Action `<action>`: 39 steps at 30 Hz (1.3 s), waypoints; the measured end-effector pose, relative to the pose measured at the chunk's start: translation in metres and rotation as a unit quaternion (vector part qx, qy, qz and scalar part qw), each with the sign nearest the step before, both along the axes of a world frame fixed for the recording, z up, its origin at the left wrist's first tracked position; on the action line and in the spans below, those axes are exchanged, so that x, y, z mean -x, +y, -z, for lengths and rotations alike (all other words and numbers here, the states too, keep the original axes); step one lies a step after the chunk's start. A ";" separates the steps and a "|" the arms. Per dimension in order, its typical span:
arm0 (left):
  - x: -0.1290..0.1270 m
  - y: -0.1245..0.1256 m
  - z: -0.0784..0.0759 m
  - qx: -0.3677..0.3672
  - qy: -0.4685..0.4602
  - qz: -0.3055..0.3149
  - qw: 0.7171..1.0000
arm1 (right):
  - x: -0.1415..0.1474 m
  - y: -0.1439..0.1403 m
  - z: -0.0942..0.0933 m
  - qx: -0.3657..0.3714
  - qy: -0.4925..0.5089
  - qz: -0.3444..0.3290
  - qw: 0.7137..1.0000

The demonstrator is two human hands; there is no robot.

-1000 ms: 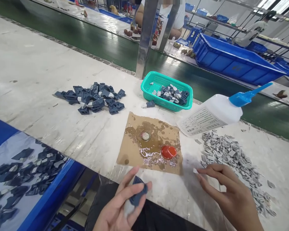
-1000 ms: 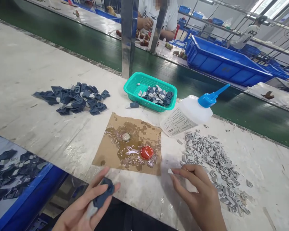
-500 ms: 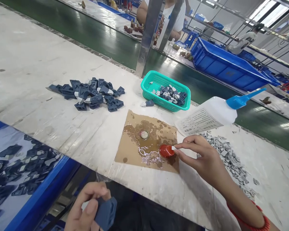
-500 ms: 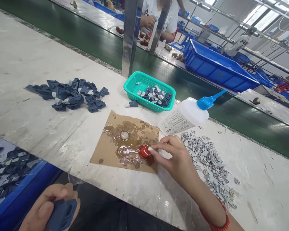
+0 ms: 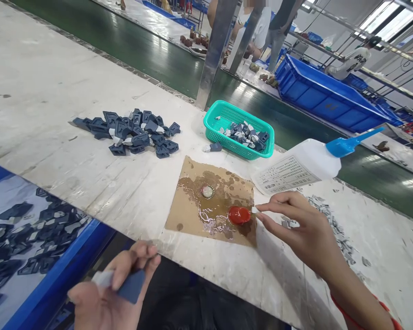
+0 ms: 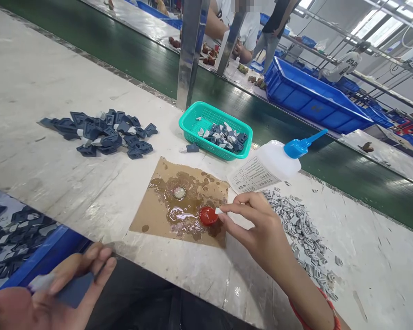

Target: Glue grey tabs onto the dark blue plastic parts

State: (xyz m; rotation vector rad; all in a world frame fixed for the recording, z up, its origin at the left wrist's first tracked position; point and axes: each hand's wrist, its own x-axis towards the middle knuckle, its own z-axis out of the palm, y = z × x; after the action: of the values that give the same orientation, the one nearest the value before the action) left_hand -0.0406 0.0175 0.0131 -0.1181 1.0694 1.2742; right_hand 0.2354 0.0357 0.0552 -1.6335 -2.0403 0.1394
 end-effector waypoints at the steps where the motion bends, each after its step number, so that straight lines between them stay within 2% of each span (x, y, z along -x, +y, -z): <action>1: 0.002 0.000 0.002 0.019 -0.016 0.010 1.000 | 0.002 -0.002 -0.002 -0.019 0.005 0.011 1.000; 4: 0.000 -0.001 0.002 0.058 -0.049 0.048 0.996 | 0.008 -0.007 -0.001 -0.035 0.016 0.030 0.999; 7: -0.011 -0.002 -0.005 0.044 -0.034 0.111 0.992 | 0.012 -0.009 0.003 -0.006 0.018 0.050 0.999; 11: -0.029 -0.004 -0.013 -0.006 0.000 0.186 0.983 | 0.013 -0.010 0.008 -0.009 0.031 0.098 0.995; 16: -0.039 -0.011 -0.004 -0.061 0.047 0.249 0.965 | 0.027 -0.022 0.011 -0.022 0.064 0.108 0.992; 18: -0.041 -0.014 -0.001 -0.104 0.075 0.266 0.955 | 0.041 -0.032 0.010 -0.024 0.102 0.085 0.991; 23: -0.044 -0.017 -0.005 -0.166 0.139 0.280 0.935 | 0.072 -0.049 0.012 0.033 0.218 -0.018 0.975; 28: -0.044 -0.017 -0.007 -0.170 0.156 0.284 0.931 | 0.082 -0.053 0.024 0.032 0.249 -0.030 0.967; 32: -0.044 -0.018 -0.006 -0.190 0.160 0.287 0.925 | 0.084 -0.054 0.027 0.030 0.243 -0.034 0.969; 39: -0.044 -0.019 -0.006 -0.265 0.223 0.270 0.898 | 0.079 -0.056 0.015 0.047 0.184 -0.063 0.980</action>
State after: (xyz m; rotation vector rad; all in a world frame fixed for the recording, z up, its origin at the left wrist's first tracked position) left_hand 0.0035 -0.0016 0.0196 0.8699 0.9956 1.0480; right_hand 0.1569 -0.0205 0.0399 -1.4073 -1.8703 0.5483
